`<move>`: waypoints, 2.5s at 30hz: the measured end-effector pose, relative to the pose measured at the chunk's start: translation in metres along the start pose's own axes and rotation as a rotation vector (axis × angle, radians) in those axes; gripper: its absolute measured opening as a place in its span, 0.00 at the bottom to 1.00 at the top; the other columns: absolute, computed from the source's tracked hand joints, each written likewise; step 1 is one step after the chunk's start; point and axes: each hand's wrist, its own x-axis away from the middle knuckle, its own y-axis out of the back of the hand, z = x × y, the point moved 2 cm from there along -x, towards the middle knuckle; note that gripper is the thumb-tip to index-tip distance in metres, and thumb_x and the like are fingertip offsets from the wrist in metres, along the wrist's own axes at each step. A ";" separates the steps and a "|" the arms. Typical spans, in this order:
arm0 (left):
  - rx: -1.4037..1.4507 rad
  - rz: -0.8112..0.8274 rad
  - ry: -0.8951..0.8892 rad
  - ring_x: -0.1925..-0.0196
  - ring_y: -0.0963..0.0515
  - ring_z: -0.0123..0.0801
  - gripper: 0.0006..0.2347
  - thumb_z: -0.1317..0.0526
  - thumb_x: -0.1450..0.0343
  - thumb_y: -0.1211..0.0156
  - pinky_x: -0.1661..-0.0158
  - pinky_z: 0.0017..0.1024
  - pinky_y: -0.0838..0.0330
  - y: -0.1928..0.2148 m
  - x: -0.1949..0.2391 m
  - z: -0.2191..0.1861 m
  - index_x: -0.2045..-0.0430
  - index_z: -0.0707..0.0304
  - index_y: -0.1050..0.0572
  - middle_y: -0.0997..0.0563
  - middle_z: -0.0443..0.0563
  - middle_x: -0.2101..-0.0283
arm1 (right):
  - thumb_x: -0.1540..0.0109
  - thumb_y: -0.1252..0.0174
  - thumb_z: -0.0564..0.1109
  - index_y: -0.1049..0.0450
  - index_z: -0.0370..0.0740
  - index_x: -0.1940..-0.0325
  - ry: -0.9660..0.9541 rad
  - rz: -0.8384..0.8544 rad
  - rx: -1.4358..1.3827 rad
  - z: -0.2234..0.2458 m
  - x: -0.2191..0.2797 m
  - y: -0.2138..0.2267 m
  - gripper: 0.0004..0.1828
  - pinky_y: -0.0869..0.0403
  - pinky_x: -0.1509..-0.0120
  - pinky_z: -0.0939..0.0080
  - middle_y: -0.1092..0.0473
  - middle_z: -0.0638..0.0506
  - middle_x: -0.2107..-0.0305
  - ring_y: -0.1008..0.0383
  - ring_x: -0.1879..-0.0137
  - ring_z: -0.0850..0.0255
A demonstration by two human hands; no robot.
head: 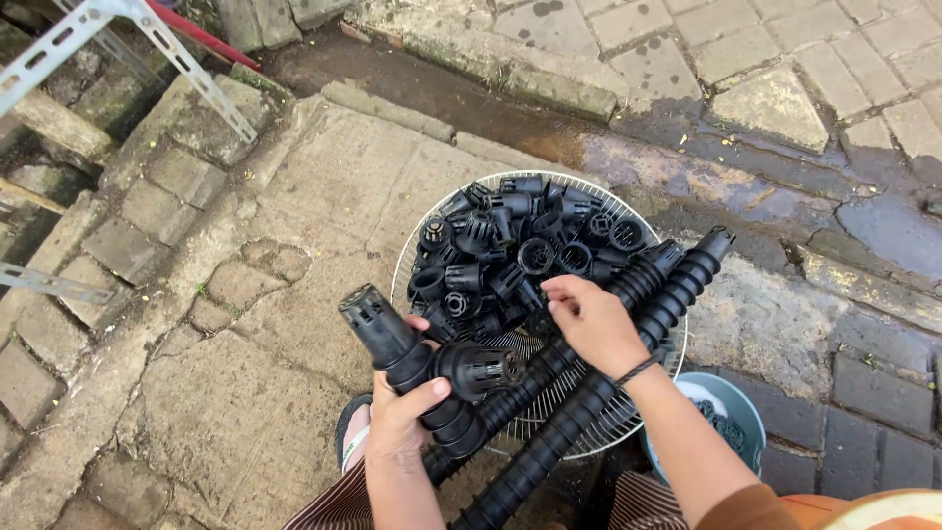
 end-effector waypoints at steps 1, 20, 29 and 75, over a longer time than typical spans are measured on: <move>-0.004 0.001 -0.004 0.62 0.18 0.36 0.35 0.72 0.47 0.27 0.57 0.37 0.23 -0.002 -0.003 -0.004 0.43 0.61 0.33 0.20 0.50 0.64 | 0.38 0.41 0.42 0.24 0.44 0.45 0.004 -0.001 -0.004 0.009 -0.002 0.000 0.16 0.22 0.47 0.62 0.21 0.52 0.59 0.18 0.56 0.62; -0.189 -0.136 0.088 0.61 0.21 0.28 0.29 0.71 0.45 0.26 0.57 0.31 0.25 -0.022 -0.028 -0.005 0.48 0.59 0.28 0.23 0.42 0.63 | 0.41 0.44 0.40 0.30 0.44 0.49 0.498 0.079 0.982 0.012 -0.038 -0.057 0.15 0.33 0.45 0.59 0.33 0.51 0.57 0.33 0.46 0.56; -0.249 -0.187 0.067 0.65 0.23 0.26 0.29 0.71 0.45 0.24 0.61 0.27 0.26 -0.010 -0.017 0.015 0.48 0.61 0.26 0.24 0.44 0.66 | 0.43 0.38 0.35 0.32 0.40 0.47 -0.023 0.158 -0.020 0.025 0.016 0.018 0.20 0.24 0.47 0.61 0.27 0.50 0.57 0.24 0.51 0.59; -0.279 -0.037 0.223 0.62 0.19 0.25 0.31 0.70 0.46 0.25 0.57 0.27 0.24 -0.015 0.005 0.002 0.46 0.61 0.26 0.18 0.45 0.63 | 0.41 0.39 0.34 0.30 0.39 0.43 -0.088 0.120 -0.363 0.079 0.056 0.012 0.22 0.25 0.38 0.64 0.24 0.53 0.51 0.24 0.44 0.65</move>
